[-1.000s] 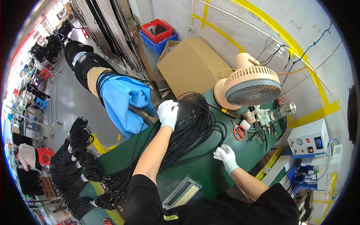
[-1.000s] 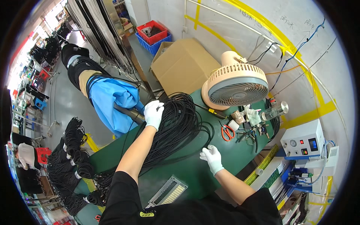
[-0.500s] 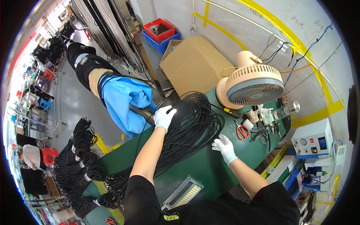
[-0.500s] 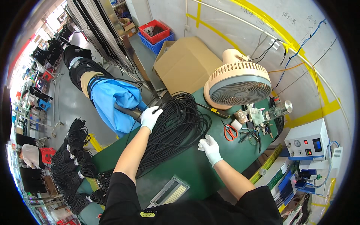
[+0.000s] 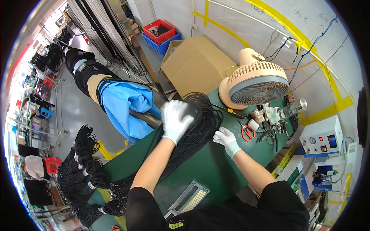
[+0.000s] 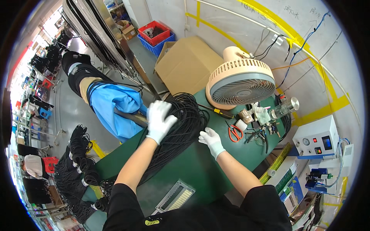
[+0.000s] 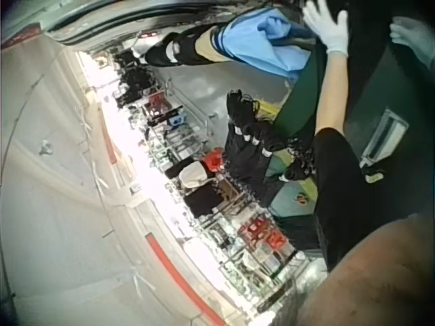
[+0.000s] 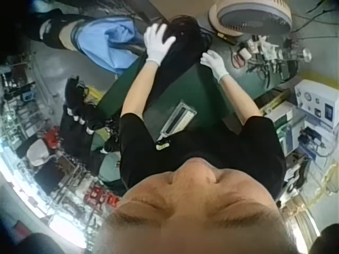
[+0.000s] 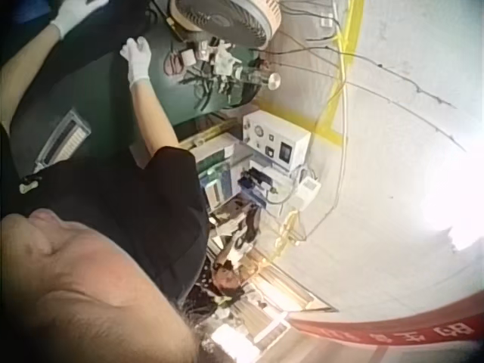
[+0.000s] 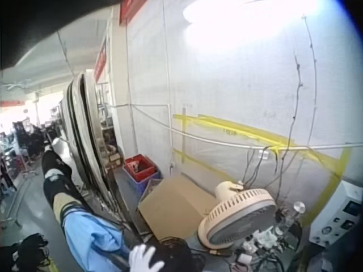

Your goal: The person inserts cable ends into a metal fixture, places the fixture onto an automated dispensing machine, and coils the cable bundles on the workbench.

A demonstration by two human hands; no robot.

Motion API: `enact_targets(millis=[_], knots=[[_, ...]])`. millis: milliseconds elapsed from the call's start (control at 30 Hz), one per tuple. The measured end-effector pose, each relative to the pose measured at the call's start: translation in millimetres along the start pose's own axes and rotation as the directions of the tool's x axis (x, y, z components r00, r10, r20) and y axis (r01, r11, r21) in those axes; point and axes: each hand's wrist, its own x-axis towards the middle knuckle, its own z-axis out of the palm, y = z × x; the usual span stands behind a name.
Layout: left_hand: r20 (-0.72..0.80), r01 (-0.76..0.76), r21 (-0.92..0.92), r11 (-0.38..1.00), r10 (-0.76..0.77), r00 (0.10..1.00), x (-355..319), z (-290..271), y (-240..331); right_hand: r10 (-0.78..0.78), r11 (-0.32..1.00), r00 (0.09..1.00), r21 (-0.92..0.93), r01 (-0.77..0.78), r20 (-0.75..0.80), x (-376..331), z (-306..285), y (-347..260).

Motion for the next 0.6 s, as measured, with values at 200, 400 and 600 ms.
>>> enact_targets(millis=[200,400,600], knots=[[0.498,0.673,-0.01,0.74,-0.579,0.645,-31,13,-70,0.069,0.997,0.997,0.044,-0.07,0.031,-1,9,4],[0.239,0.267,0.27,0.925,-0.333,0.912,-56,14,2,0.094,0.996,0.993,-0.008,-0.094,0.066,-10,-4,4],[0.19,0.214,0.431,0.876,-0.321,0.928,-71,15,15,0.103,0.961,0.989,-0.266,-0.072,0.107,-24,-17,13]])
